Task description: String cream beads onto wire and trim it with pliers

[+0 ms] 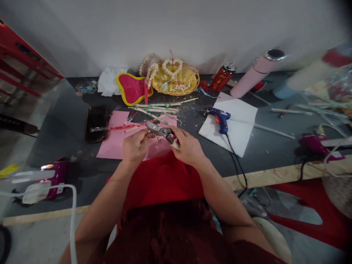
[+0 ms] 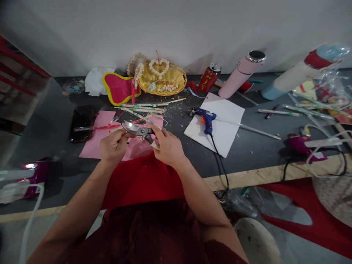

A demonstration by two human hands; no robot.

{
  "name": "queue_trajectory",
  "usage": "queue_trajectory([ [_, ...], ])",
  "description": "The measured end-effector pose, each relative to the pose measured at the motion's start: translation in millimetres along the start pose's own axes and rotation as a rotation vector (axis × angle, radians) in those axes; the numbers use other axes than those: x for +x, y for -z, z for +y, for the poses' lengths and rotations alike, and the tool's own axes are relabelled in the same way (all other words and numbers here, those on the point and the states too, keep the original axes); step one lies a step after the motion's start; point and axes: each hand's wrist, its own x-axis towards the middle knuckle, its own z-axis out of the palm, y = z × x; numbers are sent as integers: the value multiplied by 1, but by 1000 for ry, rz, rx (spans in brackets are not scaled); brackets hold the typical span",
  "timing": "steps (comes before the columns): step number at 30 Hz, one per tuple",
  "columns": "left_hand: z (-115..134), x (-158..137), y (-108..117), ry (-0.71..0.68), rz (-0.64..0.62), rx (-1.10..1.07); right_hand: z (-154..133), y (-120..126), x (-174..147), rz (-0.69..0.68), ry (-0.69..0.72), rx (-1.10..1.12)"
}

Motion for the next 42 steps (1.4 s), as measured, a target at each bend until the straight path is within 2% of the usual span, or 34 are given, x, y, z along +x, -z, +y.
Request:
queue_trajectory([
  [5,1,2,0,-61,-40,15,4,1,3,4,26,-33],
  [11,1,1,1,-40,-61,22,5,0,3,-2,34,0],
  [20,1,-3,2,-8,-50,81,-6,0,-3,-12,-51,-39],
  [24,-1,-3,-1,11,17,117,-5,-2,-2,-11,-57,-34],
  [27,-1,-2,-2,-24,46,106,-3,-3,0,3,-27,-34],
  [33,-1,0,-3,-82,-2,94,2,-2,3,-2,12,-56],
  [42,3,-1,0,-19,-79,63,4,-2,3,-10,-1,2],
])
